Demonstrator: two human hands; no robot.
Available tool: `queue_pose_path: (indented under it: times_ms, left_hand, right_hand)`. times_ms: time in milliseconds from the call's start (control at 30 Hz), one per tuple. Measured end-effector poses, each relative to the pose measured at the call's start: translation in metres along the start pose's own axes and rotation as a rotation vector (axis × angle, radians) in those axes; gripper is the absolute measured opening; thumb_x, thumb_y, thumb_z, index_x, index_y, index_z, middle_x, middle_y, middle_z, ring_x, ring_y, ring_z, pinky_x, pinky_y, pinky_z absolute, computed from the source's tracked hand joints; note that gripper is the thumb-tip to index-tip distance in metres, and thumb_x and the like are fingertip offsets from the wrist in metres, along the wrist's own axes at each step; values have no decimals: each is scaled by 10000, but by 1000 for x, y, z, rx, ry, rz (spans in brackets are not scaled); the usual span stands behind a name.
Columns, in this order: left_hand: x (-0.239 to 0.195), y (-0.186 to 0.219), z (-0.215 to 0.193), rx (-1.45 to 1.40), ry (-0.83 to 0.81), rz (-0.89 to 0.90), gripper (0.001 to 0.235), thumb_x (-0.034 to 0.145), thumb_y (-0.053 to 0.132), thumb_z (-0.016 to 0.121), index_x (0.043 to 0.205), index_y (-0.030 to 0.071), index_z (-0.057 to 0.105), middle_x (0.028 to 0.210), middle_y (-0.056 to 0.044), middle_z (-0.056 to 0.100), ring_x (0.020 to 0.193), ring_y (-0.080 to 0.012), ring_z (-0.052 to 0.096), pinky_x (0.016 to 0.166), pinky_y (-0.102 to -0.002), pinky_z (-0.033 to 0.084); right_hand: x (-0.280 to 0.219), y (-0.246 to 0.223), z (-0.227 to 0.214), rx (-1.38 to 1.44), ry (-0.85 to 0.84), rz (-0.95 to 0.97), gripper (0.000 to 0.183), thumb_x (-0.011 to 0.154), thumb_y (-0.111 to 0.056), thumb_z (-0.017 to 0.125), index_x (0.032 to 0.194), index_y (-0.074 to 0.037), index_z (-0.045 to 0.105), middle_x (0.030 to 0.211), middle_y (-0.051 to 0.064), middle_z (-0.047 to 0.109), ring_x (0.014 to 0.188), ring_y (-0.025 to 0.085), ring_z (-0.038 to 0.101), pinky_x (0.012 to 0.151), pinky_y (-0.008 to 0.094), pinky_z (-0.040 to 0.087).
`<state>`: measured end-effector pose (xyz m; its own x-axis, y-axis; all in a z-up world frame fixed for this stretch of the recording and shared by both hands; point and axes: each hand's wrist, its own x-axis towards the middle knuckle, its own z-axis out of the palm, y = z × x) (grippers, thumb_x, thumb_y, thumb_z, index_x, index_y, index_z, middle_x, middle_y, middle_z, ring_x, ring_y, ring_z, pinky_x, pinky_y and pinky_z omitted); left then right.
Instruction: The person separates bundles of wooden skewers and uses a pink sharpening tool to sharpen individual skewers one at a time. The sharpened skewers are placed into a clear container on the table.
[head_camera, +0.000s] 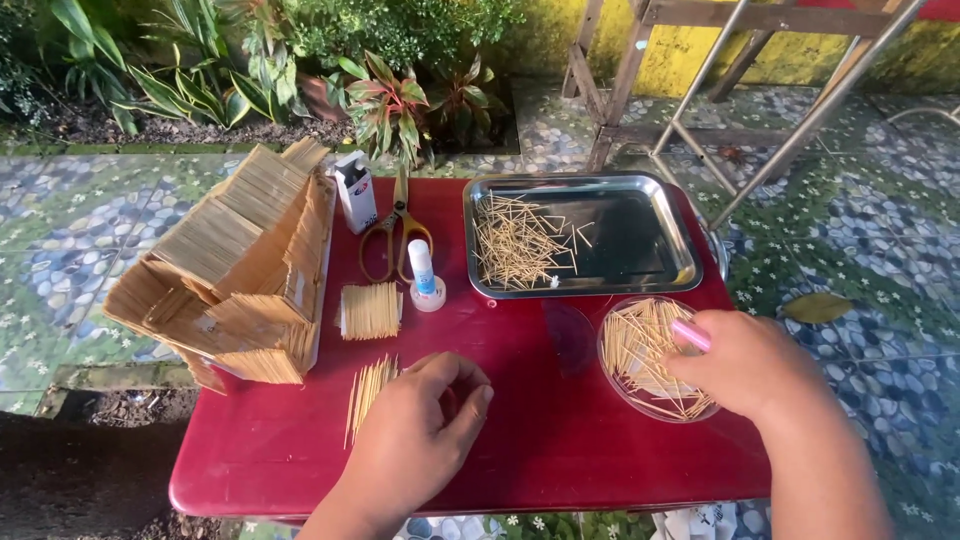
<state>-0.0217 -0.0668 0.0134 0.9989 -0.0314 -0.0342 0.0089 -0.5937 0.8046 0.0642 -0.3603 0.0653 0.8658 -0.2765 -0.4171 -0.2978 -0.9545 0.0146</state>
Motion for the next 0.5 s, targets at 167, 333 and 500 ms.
queue_pose_path:
  times_ms: [167, 333, 500]
  left_hand:
    - [1, -7, 4, 17, 20, 90, 86, 919, 249, 676, 899, 180, 724, 824, 43, 773, 837, -186, 721, 733, -347, 550]
    - [0, -3, 3, 31, 5, 26, 94, 922, 270, 685, 894, 193, 731, 832, 47, 779, 810, -172, 722, 710, -345, 547]
    - [0, -4, 2, 45, 5, 48, 88, 920, 264, 684, 893, 197, 733, 823, 51, 773, 816, -178, 721, 702, -358, 544]
  right_hand:
    - [-7, -7, -5, 14, -91, 49, 248, 892, -344, 673, 1045, -240, 839, 950, 21, 833, 780, 224, 731, 691, 358, 507]
    - [8, 3, 8, 54, -41, 4, 203, 865, -333, 681, 784, -152, 725, 715, 55, 714, 637, 231, 618, 590, 369, 387]
    - [-3, 0, 2, 276, -43, -20, 216, 896, -299, 739, 781, -117, 728, 684, 73, 682, 628, 225, 552, 607, 364, 364]
